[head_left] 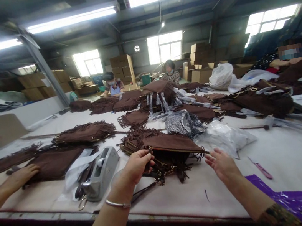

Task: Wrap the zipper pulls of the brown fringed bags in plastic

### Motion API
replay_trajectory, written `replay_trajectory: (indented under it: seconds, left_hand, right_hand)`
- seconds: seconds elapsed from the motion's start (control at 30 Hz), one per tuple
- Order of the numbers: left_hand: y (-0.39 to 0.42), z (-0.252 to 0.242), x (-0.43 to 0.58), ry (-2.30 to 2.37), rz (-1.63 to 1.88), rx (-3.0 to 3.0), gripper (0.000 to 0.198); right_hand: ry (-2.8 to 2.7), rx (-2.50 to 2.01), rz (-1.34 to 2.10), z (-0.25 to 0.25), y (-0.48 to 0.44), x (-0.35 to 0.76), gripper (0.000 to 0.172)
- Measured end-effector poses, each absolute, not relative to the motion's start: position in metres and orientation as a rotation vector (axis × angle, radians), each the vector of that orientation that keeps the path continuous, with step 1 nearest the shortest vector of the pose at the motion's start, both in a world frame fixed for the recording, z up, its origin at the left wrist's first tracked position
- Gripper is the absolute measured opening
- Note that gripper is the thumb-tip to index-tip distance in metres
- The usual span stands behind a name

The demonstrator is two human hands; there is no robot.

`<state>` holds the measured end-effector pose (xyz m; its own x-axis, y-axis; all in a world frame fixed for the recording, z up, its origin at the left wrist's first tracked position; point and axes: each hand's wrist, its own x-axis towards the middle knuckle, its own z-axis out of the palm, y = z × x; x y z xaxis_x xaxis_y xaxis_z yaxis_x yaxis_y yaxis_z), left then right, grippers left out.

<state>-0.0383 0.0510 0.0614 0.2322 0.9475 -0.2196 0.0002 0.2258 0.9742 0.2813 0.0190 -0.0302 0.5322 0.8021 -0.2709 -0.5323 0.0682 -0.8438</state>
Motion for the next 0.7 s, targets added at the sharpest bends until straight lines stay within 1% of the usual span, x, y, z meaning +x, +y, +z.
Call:
replay_trajectory:
  seconds: [0.1, 0.17, 0.23, 0.3, 0.33, 0.43, 0.53, 0.7]
  left_hand:
    - [0.033, 0.066, -0.021, 1.141, 0.953, 1.176, 0.031]
    - [0.019, 0.066, -0.009, 1.152, 0.988, 1.213, 0.030]
    - [0.004, 0.064, 0.003, 1.158, 1.006, 1.259, 0.032]
    - [-0.011, 0.063, 0.015, 1.146, 1.021, 1.311, 0.037]
    - [-0.018, 0.062, 0.021, 1.122, 1.026, 1.340, 0.038]
    - [-0.038, 0.063, 0.037, 1.003, 1.015, 1.425, 0.034]
    - [-0.059, 0.061, 0.044, 0.949, 0.970, 1.481, 0.032]
    - [-0.086, 0.054, 0.033, 0.968, 0.917, 1.612, 0.027]
  right_hand:
    - [-0.362, -1.287, 1.014, -0.027, -0.002, 0.261, 0.054]
    - [-0.422, -1.340, 1.066, -0.023, -0.016, 0.252, 0.058]
    - [-0.469, -1.338, 1.188, -0.014, -0.028, 0.243, 0.051]
    - [-0.508, -1.288, 1.395, -0.002, -0.035, 0.232, 0.039]
    - [-0.524, -1.235, 1.517, 0.005, -0.037, 0.225, 0.037]
    - [-0.575, -1.023, 1.747, 0.021, -0.031, 0.200, 0.042]
    - [-0.583, -0.973, 1.637, 0.027, -0.015, 0.179, 0.044]
    - [-0.505, -1.047, 1.419, 0.020, -0.002, 0.169, 0.031]
